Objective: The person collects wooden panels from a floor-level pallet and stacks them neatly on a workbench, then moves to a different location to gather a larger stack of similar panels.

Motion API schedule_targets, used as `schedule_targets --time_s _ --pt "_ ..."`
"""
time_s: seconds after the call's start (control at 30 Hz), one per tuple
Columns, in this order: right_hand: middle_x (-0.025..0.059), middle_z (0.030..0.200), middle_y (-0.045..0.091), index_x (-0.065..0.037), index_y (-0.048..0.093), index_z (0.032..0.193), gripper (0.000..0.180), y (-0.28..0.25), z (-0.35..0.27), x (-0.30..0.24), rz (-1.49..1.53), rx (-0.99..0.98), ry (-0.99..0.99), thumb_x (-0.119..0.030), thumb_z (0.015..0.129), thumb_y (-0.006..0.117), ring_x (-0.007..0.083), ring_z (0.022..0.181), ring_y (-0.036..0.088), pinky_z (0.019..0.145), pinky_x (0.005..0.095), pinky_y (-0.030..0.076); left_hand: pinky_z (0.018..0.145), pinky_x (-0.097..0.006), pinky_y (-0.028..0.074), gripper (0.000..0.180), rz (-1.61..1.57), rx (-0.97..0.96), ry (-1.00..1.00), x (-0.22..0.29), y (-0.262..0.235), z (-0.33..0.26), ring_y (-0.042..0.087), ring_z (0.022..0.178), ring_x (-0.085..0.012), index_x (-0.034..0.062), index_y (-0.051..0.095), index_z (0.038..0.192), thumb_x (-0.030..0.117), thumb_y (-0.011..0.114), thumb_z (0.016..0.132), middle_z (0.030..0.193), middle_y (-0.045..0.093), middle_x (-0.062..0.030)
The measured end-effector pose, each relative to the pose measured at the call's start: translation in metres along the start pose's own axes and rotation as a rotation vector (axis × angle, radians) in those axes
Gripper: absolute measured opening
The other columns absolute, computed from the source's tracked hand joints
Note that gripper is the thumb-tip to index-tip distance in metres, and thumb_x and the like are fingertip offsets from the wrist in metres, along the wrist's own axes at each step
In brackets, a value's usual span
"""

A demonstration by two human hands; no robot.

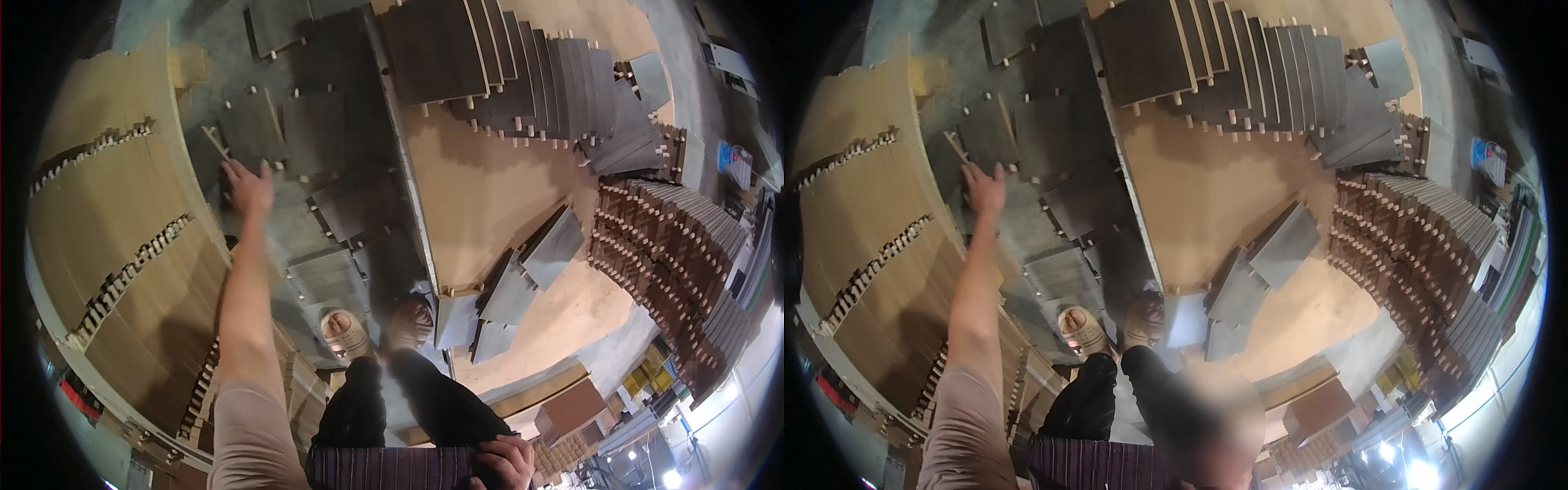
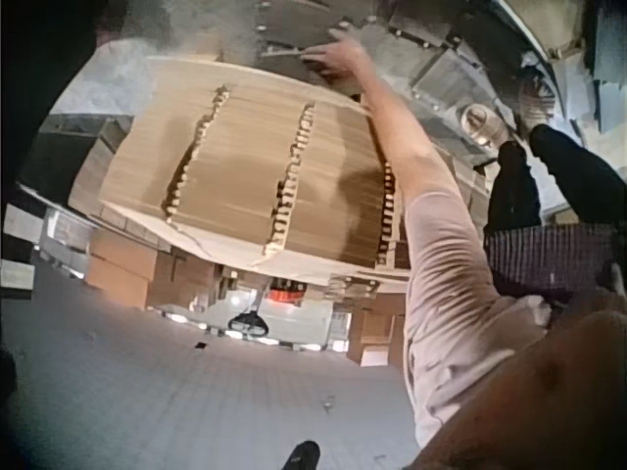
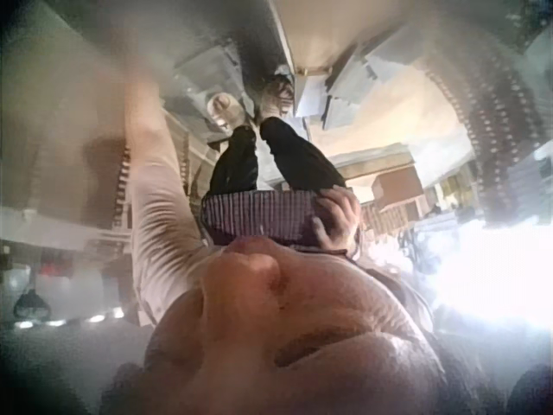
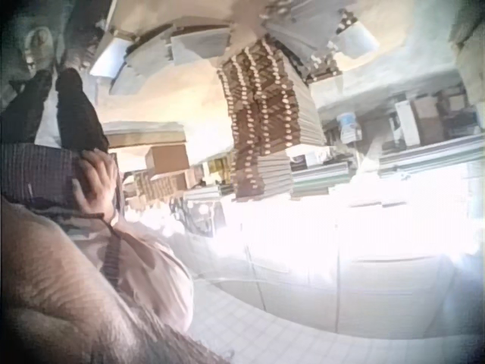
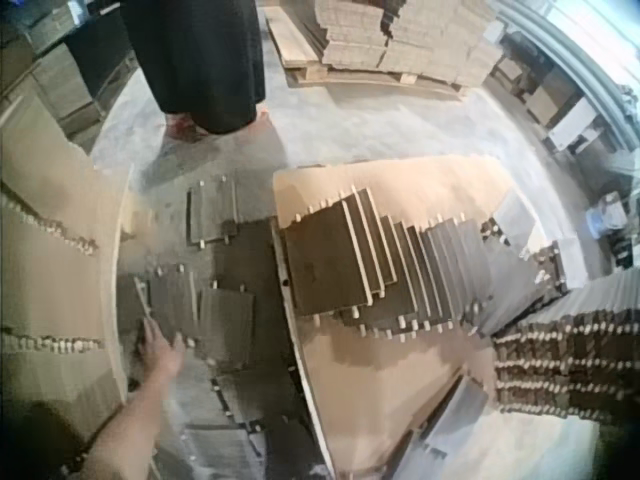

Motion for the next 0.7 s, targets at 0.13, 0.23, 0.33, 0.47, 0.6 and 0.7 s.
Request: schedule_targets --time_s 0.13,0.23,0.33,0.47,0.6,0.7 --pt "0.0159 0.103 0.06 -0.001 0.062 0.093 0.034 0.004 0.004 -0.009 0.05 -0.015 0.024 -0.026 0.069 0.064 0.037 0.102 0.052 0.089 0.048 0.04 0.107 -0.05 0.023 0.068 0.169 -0.121 0.111 0.034 -0.037 -0.04 0.037 0.128 -0.0299 0.0092 0.029 0.14 0.038 0.054 0.084 0.147 0.027 -0.0098" --pt "0.0158 0.102 0.06 -0.001 0.062 0.093 0.034 0.004 0.007 -0.008 0.029 0.002 0.006 -0.024 0.067 0.065 0.0372 0.101 0.052 0.088 0.0481 0.041 0.106 -0.05 0.025 0.063 0.376 0.231 0.25 0.03 -0.065 0.003 0.037 0.127 -0.0276 0.0114 0.035 0.137 0.023 0.061 0.08 0.143 0.033 -0.0105" --pt "0.0155 0.101 0.06 -0.001 0.061 0.093 0.034 0.007 0.008 -0.007 0.006 0.025 -0.048 -0.022 0.066 0.065 0.0374 0.1 0.053 0.087 0.048 0.041 0.102 -0.055 0.028 0.06 0.264 0.1 0.252 -0.019 -0.027 0.063 0.037 0.125 -0.0295 0.0071 0.037 0.133 0.017 0.06 0.079 0.135 0.04 -0.0136" --pt "0.0157 0.101 0.06 -0.001 0.061 0.092 0.032 0.01 0.005 -0.017 0.009 0.011 -0.05 -0.019 0.066 0.066 0.0377 0.1 0.053 0.087 0.0476 0.041 0.099 -0.058 0.031 0.058 0.515 -0.068 0.333 0.005 -0.043 0.008 0.038 0.122 -0.0332 0.0039 0.037 0.132 0.015 0.06 0.08 0.126 0.044 -0.0143" --pt "0.0154 0.1 0.058 -0.002 0.06 0.092 0.029 0.014 0.01 -0.024 0.029 -0.07 -0.032 -0.014 0.067 0.065 0.0369 0.098 0.052 0.085 0.0468 0.042 0.101 -0.059 0.029 0.051 0.458 0.118 0.474 -0.003 -0.019 -0.033 0.038 0.121 -0.0329 0.0055 0.039 0.13 0.014 0.057 0.083 0.126 0.043 -0.0132" --pt "0.0154 0.099 0.058 -0.004 0.059 0.097 0.03 0.03 0.024 -0.016 0.107 -0.185 0.114 -0.016 0.07 0.065 0.0339 0.1 0.052 0.084 0.0462 0.043 0.102 -0.059 0.027 0.044 0.423 0.186 0.596 0.005 -0.026 -0.06 0.039 0.121 -0.0308 0.0058 0.044 0.125 0.014 0.054 0.083 0.127 0.042 -0.0125"
Point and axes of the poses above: each hand's wrist, its own z-axis towards the middle knuckle, its own y-axis out of the palm, x = y × z, the point moved 5 cm from there along z, towards the middle knuckle
